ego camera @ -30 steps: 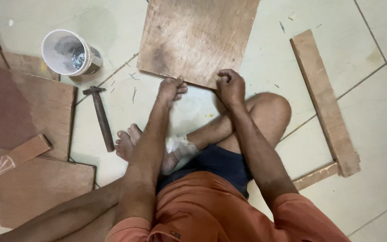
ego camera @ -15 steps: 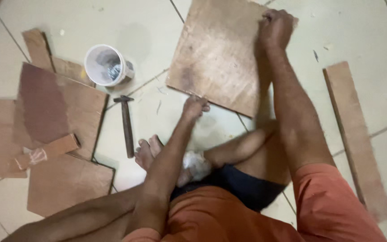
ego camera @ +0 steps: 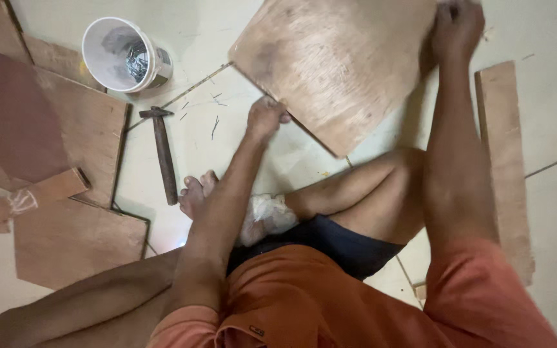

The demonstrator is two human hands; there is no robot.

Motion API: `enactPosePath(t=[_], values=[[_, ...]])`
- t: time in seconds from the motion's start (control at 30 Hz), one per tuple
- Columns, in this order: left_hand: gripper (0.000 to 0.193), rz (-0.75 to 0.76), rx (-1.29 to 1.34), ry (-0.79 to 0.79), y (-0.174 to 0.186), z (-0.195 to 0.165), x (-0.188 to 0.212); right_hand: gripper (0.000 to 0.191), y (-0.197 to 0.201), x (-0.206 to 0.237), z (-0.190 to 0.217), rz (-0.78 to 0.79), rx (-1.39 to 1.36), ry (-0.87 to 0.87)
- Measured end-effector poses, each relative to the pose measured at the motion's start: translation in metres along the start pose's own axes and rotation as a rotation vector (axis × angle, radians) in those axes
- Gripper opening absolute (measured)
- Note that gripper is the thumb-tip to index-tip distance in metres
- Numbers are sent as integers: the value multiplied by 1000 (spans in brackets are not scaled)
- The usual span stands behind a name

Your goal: The person sits on the floor and uses a hammer to drive nails into a rectangular wooden frame. They repeatedly pick up nails, position them, and hammer them into the wood. The person also uses a tape measure to check dimensions and adjusts the frame pieces.

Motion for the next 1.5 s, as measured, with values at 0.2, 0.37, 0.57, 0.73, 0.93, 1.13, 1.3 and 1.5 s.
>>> enactPosePath(t=[0.2, 0.37, 0.57, 0.73, 0.93, 1.13, 1.3, 1.5], values=[[27, -228, -161, -195, 33, -41, -27, 13, 31, 102, -49, 72, -50, -385], [19, -243, -55, -369, 55, -30, -4, 12, 31, 161, -62, 214, -116, -581], [27, -121, -13, -279, 59, 27, 54, 11, 22, 174, -32, 96, 124, -256], [31, -109, -225, -399, 65, 35, 72, 15, -14, 190, -4, 201, -250, -198], [32, -53, -190, -414, 71, 24, 51, 18, -66, 222, 46, 450, -496, -285], [35, -69, -19, -405, 68, 16, 45, 11, -96, 232, 86, 568, -557, -317], [39, -13, 23, -230, 71, 38, 53, 11, -118, 229, 107, 585, -595, -150], [38, 34, 7, -253, 72, 44, 48, 16, -125, 229, 115, 563, -642, -89]])
Point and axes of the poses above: each hand's wrist, its own x-axis away from the middle knuckle, its own y-axis out of the back of the hand, z = x × y, the point moved 7 cm from there along -x, towards the middle knuckle, and after that the axes turned 15 degrees about -y, right-handed, at the moved point
